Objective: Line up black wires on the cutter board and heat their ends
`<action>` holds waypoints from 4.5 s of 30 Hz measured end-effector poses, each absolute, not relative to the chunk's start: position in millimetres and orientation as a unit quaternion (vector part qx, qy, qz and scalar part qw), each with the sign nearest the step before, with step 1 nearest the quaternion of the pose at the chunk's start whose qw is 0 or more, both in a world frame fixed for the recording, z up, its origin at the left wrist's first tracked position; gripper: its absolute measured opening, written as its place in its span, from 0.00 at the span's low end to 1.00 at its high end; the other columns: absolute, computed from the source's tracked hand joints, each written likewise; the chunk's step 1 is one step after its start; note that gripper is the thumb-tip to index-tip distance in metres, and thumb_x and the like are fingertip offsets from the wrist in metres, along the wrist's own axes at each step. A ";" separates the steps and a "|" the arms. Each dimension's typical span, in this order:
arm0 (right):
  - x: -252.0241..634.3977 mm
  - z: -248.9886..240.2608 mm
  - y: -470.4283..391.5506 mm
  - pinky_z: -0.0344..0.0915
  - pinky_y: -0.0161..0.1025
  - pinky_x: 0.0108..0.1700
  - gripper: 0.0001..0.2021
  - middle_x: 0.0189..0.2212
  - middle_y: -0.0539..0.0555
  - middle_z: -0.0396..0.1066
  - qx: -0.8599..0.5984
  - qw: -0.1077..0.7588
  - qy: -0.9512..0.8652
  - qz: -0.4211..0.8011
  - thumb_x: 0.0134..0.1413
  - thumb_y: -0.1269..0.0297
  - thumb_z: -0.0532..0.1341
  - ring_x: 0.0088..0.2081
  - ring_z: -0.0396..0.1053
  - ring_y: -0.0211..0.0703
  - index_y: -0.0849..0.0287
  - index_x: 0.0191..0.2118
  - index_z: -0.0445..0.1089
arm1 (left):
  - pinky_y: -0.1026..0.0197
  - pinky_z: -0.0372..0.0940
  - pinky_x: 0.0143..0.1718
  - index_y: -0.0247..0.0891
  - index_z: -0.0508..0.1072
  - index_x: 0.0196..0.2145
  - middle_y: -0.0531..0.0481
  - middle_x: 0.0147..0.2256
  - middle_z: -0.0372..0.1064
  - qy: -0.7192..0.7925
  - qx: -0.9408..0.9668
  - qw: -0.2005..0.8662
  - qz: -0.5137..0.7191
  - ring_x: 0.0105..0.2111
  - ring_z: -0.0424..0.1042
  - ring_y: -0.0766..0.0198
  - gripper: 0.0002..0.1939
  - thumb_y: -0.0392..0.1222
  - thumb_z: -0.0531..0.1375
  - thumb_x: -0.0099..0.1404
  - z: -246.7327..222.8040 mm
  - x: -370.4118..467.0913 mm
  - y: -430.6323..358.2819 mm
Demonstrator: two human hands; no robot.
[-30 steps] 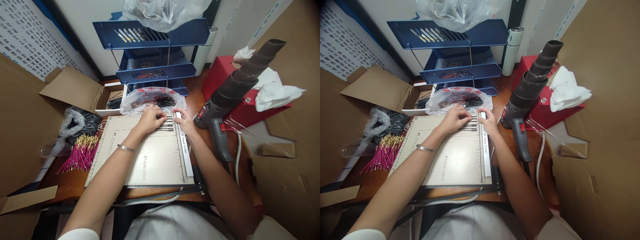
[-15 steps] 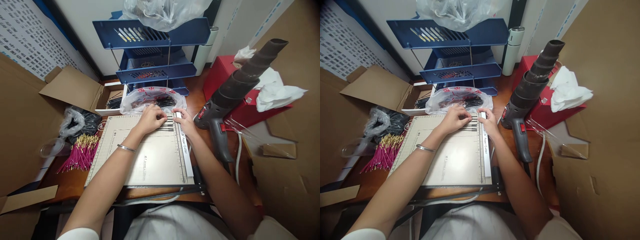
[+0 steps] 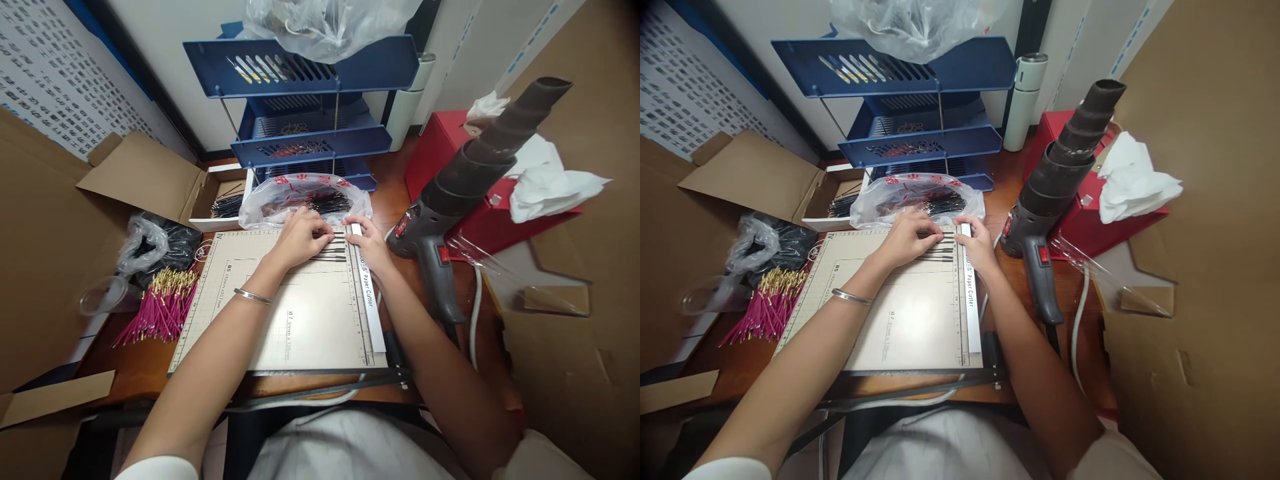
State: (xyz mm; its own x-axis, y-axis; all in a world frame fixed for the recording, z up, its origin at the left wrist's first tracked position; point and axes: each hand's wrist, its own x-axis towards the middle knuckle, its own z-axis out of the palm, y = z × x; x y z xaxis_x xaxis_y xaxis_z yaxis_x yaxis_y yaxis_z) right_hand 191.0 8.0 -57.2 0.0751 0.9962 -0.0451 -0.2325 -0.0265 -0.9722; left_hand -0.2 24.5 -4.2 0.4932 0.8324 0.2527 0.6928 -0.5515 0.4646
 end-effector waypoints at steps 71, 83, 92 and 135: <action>195.4 -64.5 10.8 0.64 0.54 0.64 0.26 0.47 0.52 0.76 -0.457 0.549 -0.440 0.544 0.32 0.63 0.69 0.52 0.72 0.54 0.51 0.46 0.71 | 0.47 0.55 0.51 0.40 0.84 0.37 0.47 0.40 0.79 0.442 0.862 0.149 0.199 0.45 0.67 0.51 0.08 0.45 0.65 0.71 2.8 -0.7 16.3; 195.1 -64.7 11.4 0.64 0.56 0.67 0.25 0.48 0.52 0.76 -0.459 0.554 -0.432 0.543 0.33 0.63 0.69 0.54 0.72 0.55 0.52 0.45 0.72 | 0.47 0.55 0.51 0.41 0.83 0.37 0.47 0.40 0.78 0.441 0.862 0.152 0.201 0.45 0.67 0.51 0.09 0.45 0.64 0.71 1.8 -1.1 17.0; 195.4 -63.6 10.9 0.62 0.56 0.67 0.25 0.47 0.53 0.76 -0.455 0.559 -0.454 0.525 0.33 0.62 0.69 0.54 0.72 0.55 0.52 0.45 0.72 | 0.47 0.56 0.51 0.41 0.83 0.37 0.47 0.40 0.79 0.436 0.862 0.153 0.207 0.45 0.67 0.51 0.09 0.45 0.64 0.71 1.3 -0.2 16.6; 194.6 -63.4 9.1 0.66 0.52 0.62 0.24 0.48 0.53 0.76 -0.459 0.552 -0.445 0.535 0.35 0.63 0.68 0.53 0.72 0.53 0.52 0.45 0.72 | 0.46 0.55 0.51 0.41 0.82 0.37 0.46 0.40 0.78 0.442 0.862 0.149 0.201 0.46 0.66 0.51 0.09 0.46 0.64 0.71 5.3 0.2 13.8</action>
State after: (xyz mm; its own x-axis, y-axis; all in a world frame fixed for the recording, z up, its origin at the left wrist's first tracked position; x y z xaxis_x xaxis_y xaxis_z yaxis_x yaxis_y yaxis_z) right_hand 194.6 9.1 -63.4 0.0312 0.9995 0.0006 -0.1831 0.0063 -0.9831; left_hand 0.2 13.8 5.3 0.5294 0.8208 0.2145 0.7012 -0.5657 0.4339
